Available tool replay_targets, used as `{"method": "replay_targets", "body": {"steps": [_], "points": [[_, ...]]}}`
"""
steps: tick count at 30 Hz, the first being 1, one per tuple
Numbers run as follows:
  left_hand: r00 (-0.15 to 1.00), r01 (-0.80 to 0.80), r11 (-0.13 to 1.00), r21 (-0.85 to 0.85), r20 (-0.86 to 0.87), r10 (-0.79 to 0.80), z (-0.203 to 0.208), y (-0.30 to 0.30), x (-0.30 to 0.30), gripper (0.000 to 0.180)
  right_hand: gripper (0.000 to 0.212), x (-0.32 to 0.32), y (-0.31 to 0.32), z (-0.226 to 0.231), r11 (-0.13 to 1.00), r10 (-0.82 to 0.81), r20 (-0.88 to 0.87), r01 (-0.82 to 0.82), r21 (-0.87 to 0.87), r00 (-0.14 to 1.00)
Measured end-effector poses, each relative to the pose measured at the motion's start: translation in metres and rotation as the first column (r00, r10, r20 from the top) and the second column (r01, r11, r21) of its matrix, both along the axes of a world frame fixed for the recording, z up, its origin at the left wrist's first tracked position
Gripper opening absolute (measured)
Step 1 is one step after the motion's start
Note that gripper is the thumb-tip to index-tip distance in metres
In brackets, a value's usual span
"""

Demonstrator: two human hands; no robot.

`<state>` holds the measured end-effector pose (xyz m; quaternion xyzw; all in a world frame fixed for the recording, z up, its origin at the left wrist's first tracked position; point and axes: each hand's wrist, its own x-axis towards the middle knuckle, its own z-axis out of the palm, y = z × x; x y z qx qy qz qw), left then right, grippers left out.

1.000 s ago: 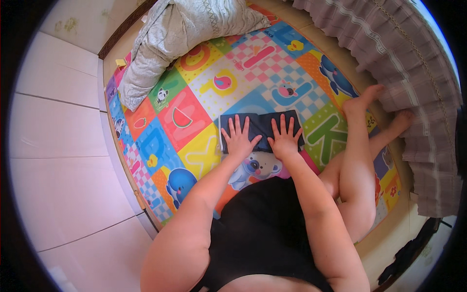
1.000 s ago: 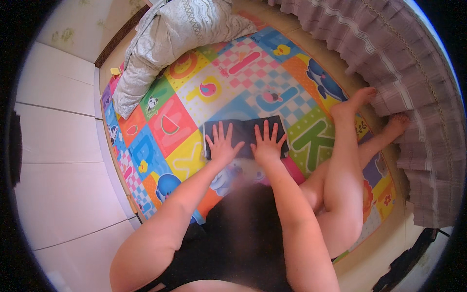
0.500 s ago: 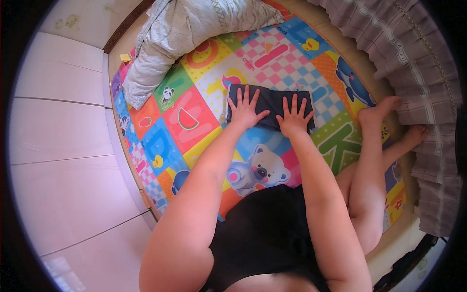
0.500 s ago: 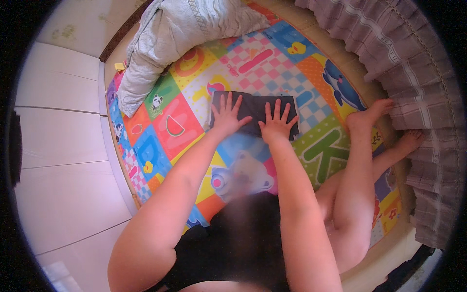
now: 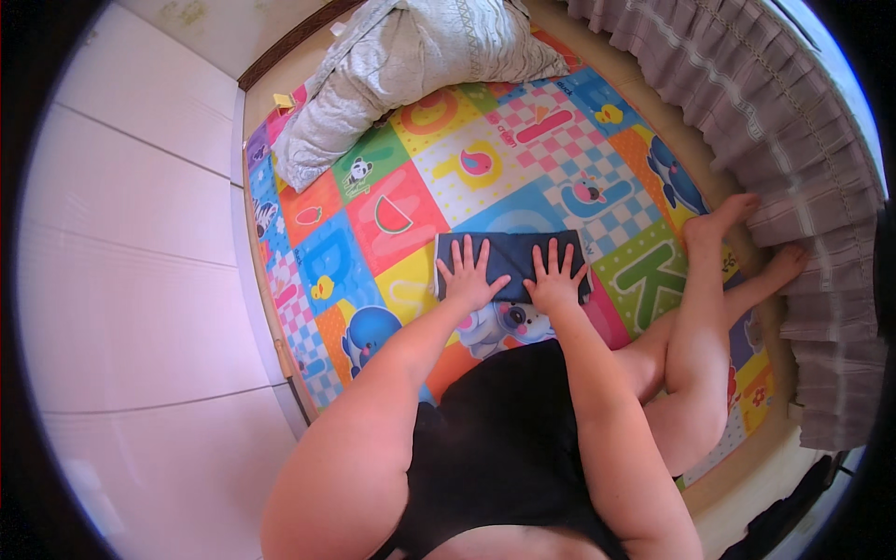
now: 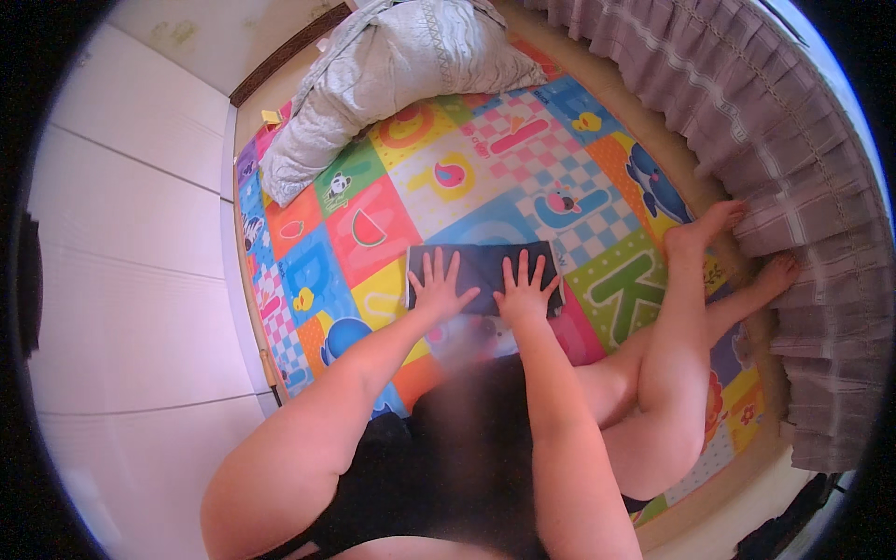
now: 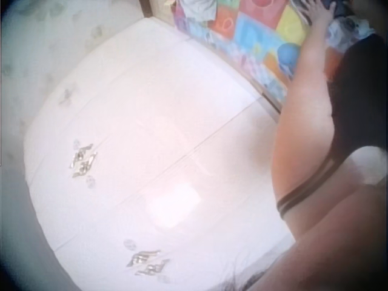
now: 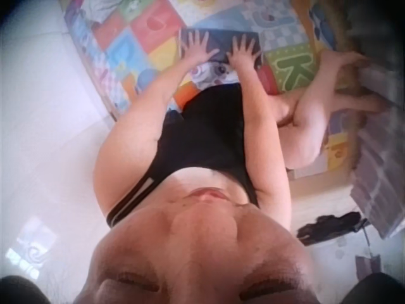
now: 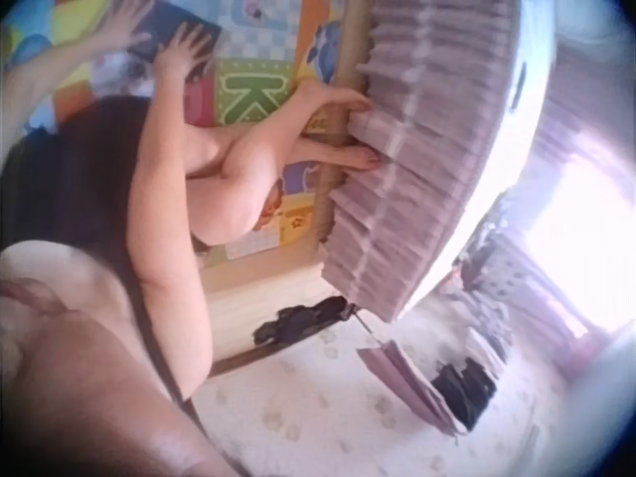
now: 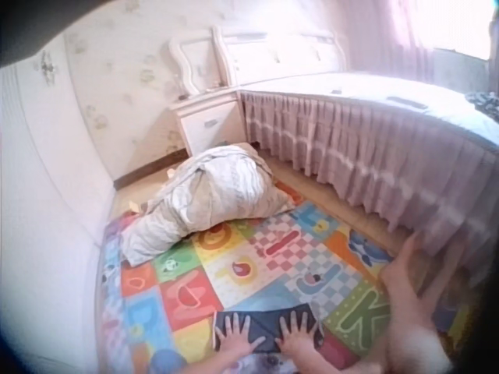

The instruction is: The person folds a piece of cloth by hand and smooths it flat on a mat.

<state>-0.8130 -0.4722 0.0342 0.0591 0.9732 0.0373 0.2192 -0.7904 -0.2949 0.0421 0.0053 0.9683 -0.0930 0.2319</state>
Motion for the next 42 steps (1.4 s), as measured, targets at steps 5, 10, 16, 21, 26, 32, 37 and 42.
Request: {"method": "replay_targets", "body": {"steps": [5,10,16,21,26,32,37,42], "points": [[0.999,-0.023,0.999,0.034,0.047,0.022,0.004,-0.018,0.062,0.093,0.073,0.049,-0.010,0.001,0.994,0.112,-0.010,-0.112,-0.018,0.994],[0.997,-0.075,0.997,-0.001,0.007,0.075,-0.004,-0.023,0.115,0.089,0.074,0.078,-0.014,0.010,0.982,0.189,0.048,-0.189,0.002,0.981],[0.986,-0.066,0.998,0.007,-0.152,0.067,-0.018,-0.023,0.117,0.088,0.073,0.083,-0.013,0.000,0.984,0.176,-0.041,-0.177,-0.010,0.984],[0.977,-0.048,0.997,0.053,-0.207,0.058,-0.021,-0.022,0.096,0.087,0.071,0.066,-0.011,-0.005,0.986,0.165,-0.102,-0.165,0.008,0.981],[0.921,0.063,0.993,0.100,-0.390,-0.019,-0.028,-0.023,0.035,0.085,0.066,0.029,-0.010,-0.008,0.994,0.107,-0.192,-0.104,0.027,0.976],[0.938,0.132,0.991,-0.002,-0.322,-0.126,-0.030,-0.012,-0.043,0.088,0.066,-0.028,-0.003,-0.018,0.999,0.026,-0.169,-0.023,0.024,0.985],[0.959,0.156,0.987,-0.045,-0.232,-0.162,-0.024,-0.001,-0.093,0.091,0.064,-0.067,0.004,-0.016,1.000,-0.012,-0.092,0.011,-0.014,0.996],[0.979,0.150,0.987,-0.048,-0.135,-0.155,-0.015,0.005,-0.110,0.092,0.064,-0.076,0.009,-0.015,0.999,-0.033,-0.097,0.029,-0.046,0.995]]}}
